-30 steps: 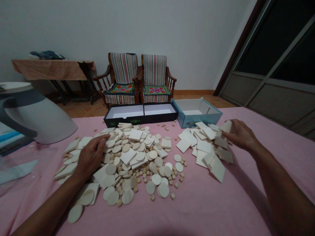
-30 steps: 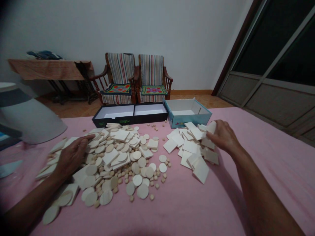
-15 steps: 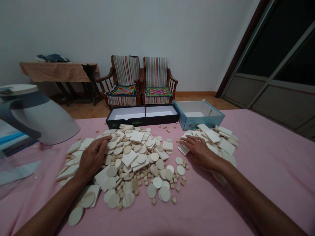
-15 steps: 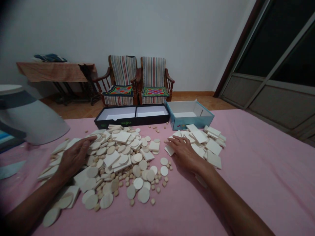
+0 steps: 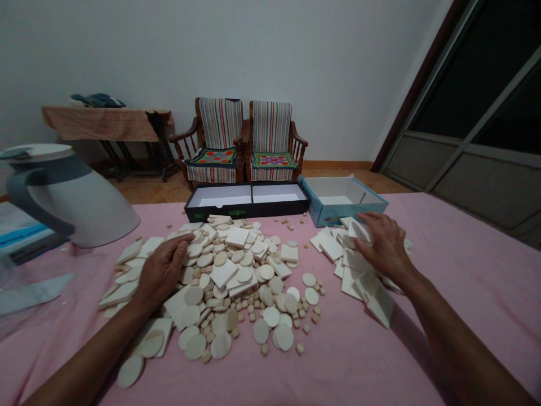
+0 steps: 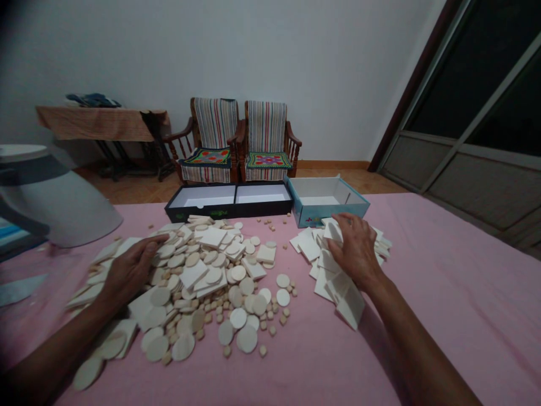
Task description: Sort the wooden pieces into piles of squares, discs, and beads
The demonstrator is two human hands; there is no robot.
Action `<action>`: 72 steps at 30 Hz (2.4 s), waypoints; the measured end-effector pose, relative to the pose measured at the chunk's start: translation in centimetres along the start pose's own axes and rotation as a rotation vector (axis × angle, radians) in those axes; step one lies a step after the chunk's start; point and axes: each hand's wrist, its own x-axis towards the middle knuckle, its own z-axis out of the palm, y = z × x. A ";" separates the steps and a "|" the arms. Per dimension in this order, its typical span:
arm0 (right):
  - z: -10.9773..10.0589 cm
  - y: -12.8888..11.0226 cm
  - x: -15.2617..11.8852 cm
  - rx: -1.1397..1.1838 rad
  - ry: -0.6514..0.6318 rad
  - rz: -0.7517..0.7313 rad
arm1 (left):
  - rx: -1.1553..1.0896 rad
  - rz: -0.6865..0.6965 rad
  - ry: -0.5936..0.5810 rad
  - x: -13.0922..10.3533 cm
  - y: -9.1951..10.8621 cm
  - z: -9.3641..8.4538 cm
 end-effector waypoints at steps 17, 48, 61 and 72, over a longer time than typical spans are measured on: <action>6.0 -11.1 2.4 -0.030 -0.640 -0.133 | -0.013 0.041 0.014 -0.1 -0.2 0.2; 6.9 -10.1 3.5 0.569 -0.854 -0.066 | -0.011 0.041 0.011 -0.3 -0.3 0.3; 4.4 -9.2 3.5 0.761 -1.048 -0.201 | -0.018 0.029 0.006 -0.3 -0.1 0.2; -0.8 -13.5 1.3 0.239 -1.011 -0.370 | -0.006 0.033 0.004 -0.2 0.1 0.1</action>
